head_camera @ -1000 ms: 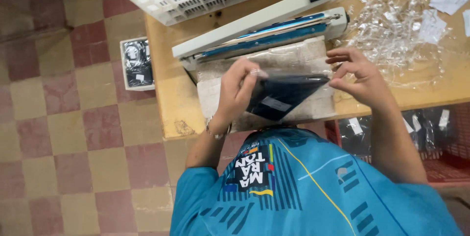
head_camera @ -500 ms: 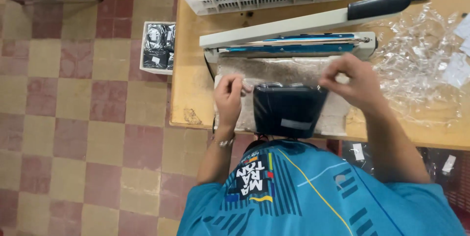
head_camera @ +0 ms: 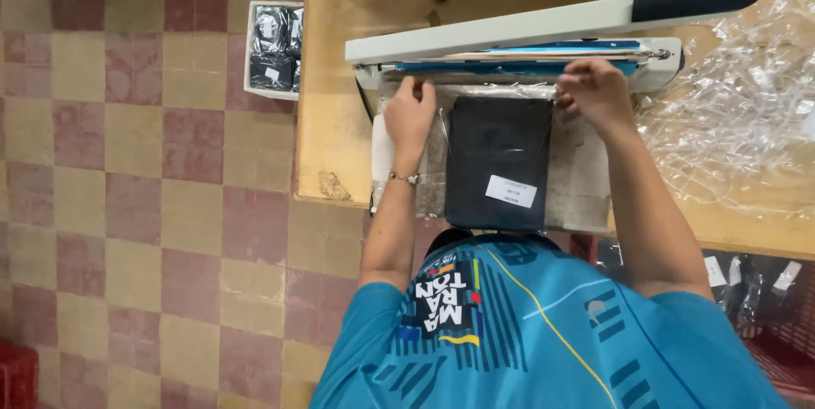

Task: Sealing black plastic bags using a manual heat sealer on a workbench

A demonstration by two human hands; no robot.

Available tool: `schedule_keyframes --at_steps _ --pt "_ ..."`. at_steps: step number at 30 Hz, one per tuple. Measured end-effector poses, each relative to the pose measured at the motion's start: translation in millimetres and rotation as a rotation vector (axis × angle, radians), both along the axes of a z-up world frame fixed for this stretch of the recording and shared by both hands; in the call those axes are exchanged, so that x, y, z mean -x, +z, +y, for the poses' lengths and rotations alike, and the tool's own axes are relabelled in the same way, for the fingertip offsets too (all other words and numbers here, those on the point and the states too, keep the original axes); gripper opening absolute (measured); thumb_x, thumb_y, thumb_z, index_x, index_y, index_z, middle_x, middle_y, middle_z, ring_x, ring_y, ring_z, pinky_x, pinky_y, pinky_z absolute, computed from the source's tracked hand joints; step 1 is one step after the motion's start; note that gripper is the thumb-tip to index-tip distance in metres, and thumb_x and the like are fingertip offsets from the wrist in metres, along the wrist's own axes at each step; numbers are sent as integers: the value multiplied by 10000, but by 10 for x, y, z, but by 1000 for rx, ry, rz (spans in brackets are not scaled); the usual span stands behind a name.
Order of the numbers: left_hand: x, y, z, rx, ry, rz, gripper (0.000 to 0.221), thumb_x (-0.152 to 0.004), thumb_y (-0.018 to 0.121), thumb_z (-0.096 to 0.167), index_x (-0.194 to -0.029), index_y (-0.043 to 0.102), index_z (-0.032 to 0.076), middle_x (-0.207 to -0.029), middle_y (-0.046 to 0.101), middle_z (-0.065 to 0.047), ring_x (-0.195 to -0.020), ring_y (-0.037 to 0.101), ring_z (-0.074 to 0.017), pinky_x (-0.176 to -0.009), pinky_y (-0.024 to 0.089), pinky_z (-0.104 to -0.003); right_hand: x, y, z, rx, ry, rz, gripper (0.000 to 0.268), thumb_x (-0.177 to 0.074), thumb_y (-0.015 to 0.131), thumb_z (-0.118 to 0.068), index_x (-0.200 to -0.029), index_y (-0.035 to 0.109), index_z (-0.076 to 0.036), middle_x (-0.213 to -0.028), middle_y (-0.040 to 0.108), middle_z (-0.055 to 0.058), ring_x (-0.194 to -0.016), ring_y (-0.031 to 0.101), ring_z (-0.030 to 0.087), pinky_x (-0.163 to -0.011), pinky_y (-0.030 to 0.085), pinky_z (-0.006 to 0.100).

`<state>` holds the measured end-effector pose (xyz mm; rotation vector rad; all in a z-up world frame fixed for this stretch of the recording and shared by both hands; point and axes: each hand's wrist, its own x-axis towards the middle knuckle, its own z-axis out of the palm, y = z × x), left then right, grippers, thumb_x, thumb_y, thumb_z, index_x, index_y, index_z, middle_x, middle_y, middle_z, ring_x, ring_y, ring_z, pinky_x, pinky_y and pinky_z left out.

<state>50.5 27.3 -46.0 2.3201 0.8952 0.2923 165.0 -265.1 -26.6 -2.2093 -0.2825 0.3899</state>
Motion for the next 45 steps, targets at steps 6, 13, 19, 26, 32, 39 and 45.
schedule_keyframes --at_steps 6,13,19,26,32,39,45 --pt "-31 -207 62 53 -114 164 276 -846 654 468 -942 725 219 -853 759 -64 -960 716 -361 -871 567 -520 -126 -225 22 44 -122 202 92 -900 779 -259 -977 778 -210 -747 714 39 -638 713 164 -577 594 270" --pt "-212 -355 -35 -91 52 49 220 -837 702 411 -940 725 218 -856 748 -36 -936 663 -312 -838 553 -518 -278 -645 90 194 -201 -172 65 -873 781 -345 -911 805 -299 -804 726 25 -846 714 303 -757 581 430" --pt "-277 -464 -35 -116 128 21 154 -840 695 416 -936 705 296 -859 743 41 -992 612 -266 -838 554 -509 -378 -789 176 141 -286 -172 67 -868 763 -315 -920 802 -300 -815 724 14 -881 708 294 -794 578 448" --pt "-373 -460 -84 -164 198 -46 133 -807 699 354 -862 644 246 -776 711 7 -968 586 -297 -787 534 -535 -379 -919 259 109 -325 -325 23 -815 787 -273 -820 765 -280 -694 691 -18 -729 710 259 -705 574 402" --pt "-400 -415 -125 -264 222 -128 261 -814 727 327 -820 485 230 -698 641 -31 -938 572 -317 -751 517 -568 -431 -1068 266 137 -308 -644 111 -813 826 -214 -764 727 -227 -642 662 4 -657 692 295 -633 566 383" --pt "-426 -455 -90 -313 219 -194 311 -791 746 312 -757 444 246 -620 569 13 -878 577 -298 -683 512 -553 -493 -1201 241 190 -301 -681 254 -805 820 -260 -667 612 -212 -589 599 34 -604 662 347 -594 551 411" --pt "-425 -476 -79 -310 227 -178 328 -804 746 338 -725 442 243 -602 554 29 -878 574 -298 -701 501 -557 -467 -1166 260 197 -299 -712 275 -806 808 -228 -656 582 -179 -584 588 60 -595 656 376 -562 543 423"
